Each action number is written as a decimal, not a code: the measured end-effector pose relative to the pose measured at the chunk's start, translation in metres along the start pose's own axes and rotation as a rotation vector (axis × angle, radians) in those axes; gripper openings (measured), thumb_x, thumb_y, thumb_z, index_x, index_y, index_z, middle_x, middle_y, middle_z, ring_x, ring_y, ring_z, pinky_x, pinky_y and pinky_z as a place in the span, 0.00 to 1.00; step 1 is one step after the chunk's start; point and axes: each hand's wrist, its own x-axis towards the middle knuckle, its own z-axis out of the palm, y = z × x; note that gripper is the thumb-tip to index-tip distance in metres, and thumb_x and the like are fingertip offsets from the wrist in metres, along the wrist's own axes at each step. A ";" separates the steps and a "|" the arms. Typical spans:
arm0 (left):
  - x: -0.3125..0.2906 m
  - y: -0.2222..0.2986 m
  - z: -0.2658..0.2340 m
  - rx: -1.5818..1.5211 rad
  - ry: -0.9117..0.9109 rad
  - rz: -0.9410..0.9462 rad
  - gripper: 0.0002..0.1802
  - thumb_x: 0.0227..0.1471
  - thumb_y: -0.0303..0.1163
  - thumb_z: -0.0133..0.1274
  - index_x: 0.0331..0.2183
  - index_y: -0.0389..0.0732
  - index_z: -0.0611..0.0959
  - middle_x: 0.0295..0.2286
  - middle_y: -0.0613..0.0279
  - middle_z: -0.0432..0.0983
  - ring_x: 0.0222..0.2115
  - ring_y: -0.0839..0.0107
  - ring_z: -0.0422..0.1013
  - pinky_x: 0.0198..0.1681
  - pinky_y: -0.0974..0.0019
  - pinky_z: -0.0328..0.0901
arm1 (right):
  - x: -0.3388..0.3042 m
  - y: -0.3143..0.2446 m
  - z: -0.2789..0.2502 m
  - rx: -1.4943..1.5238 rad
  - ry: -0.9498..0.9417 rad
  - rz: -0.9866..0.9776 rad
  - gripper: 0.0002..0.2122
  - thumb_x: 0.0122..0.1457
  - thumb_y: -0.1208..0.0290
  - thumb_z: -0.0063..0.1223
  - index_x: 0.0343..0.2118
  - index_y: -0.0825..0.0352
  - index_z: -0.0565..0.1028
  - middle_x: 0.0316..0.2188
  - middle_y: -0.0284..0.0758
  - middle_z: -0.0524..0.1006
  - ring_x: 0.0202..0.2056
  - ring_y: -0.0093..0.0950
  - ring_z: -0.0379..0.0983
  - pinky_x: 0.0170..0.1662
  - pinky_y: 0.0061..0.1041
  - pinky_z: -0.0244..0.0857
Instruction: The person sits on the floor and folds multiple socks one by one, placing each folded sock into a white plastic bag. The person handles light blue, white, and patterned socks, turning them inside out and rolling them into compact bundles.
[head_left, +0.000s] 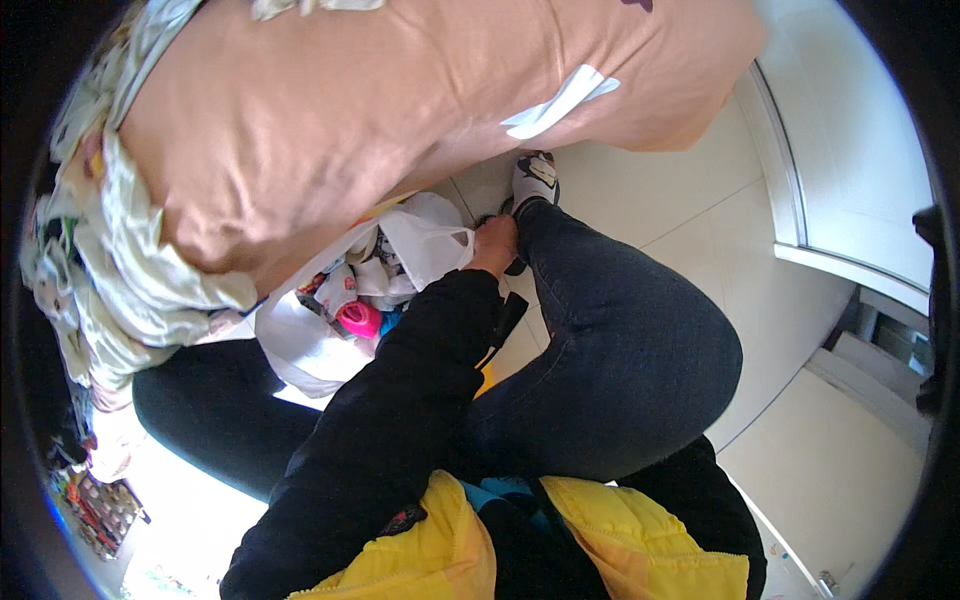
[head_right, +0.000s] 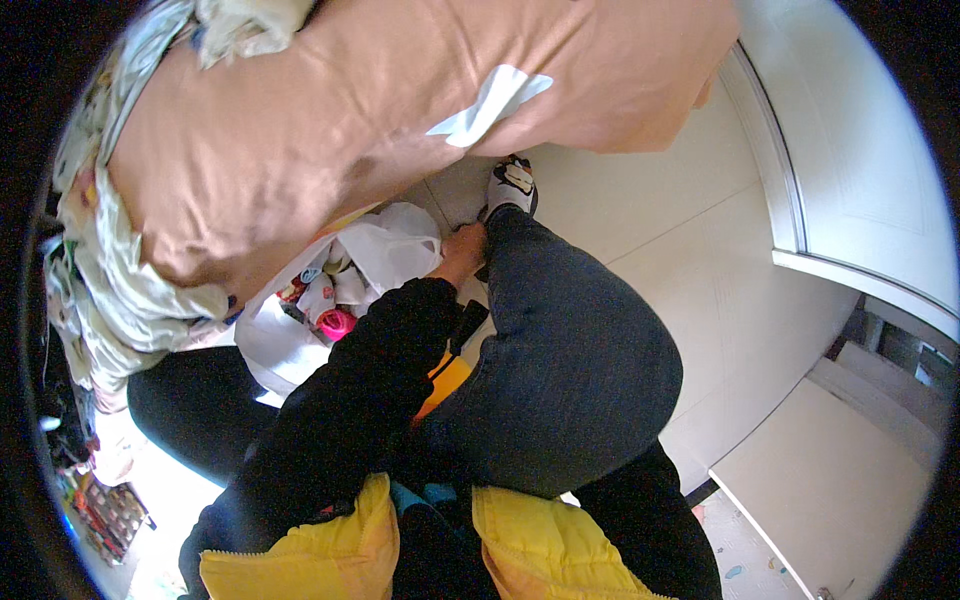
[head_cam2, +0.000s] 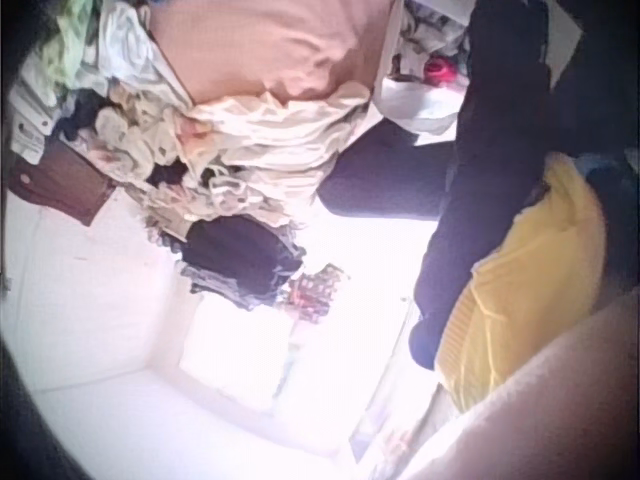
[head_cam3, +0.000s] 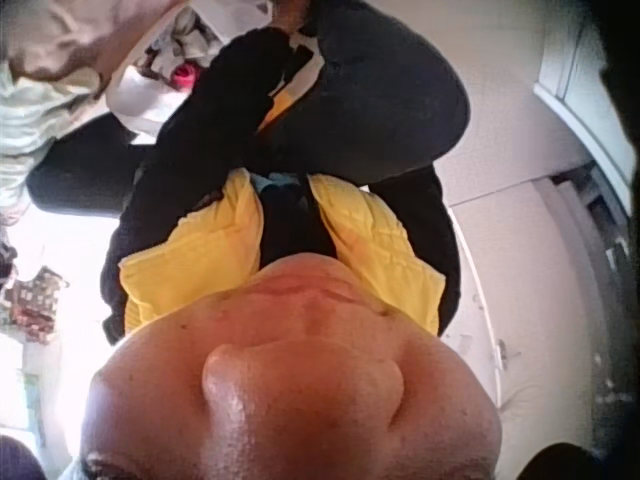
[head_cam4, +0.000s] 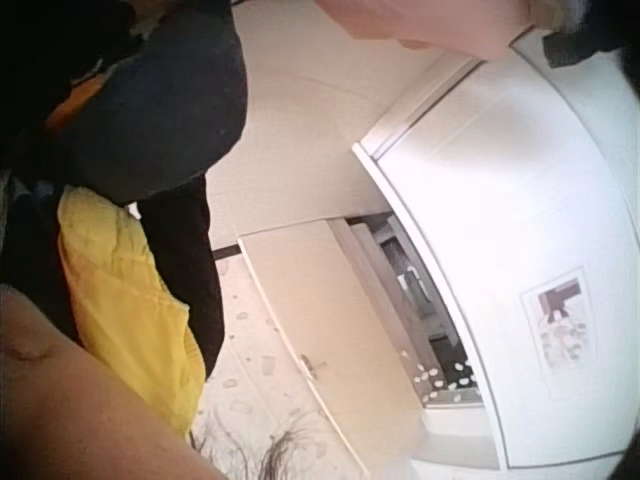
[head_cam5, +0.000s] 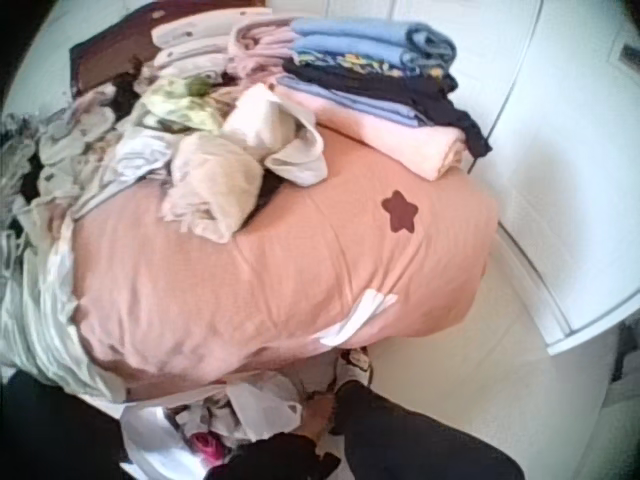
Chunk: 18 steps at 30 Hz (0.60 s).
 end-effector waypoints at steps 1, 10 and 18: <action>-0.003 0.002 -0.004 -0.035 0.020 0.047 0.10 0.48 0.27 0.54 0.34 0.36 0.85 0.34 0.44 0.81 0.35 0.47 0.79 0.37 0.51 0.73 | 0.008 -0.005 0.004 -0.012 0.039 -0.049 0.12 0.54 0.63 0.55 0.39 0.63 0.79 0.40 0.46 0.79 0.44 0.38 0.76 0.49 0.33 0.68; -0.058 -0.023 0.007 0.035 -0.043 0.420 0.11 0.45 0.35 0.56 0.27 0.37 0.85 0.29 0.45 0.80 0.32 0.45 0.78 0.36 0.46 0.71 | -0.050 0.001 -0.015 -0.668 -0.016 -0.569 0.13 0.61 0.63 0.46 0.42 0.63 0.77 0.43 0.42 0.78 0.47 0.33 0.72 0.53 0.32 0.63; -0.057 -0.024 0.020 -0.027 -0.247 0.280 0.12 0.44 0.33 0.57 0.30 0.34 0.86 0.32 0.43 0.81 0.36 0.44 0.77 0.39 0.48 0.71 | -0.097 0.022 -0.017 -0.451 -0.132 -0.482 0.12 0.62 0.62 0.46 0.39 0.63 0.77 0.38 0.39 0.76 0.42 0.31 0.71 0.47 0.30 0.62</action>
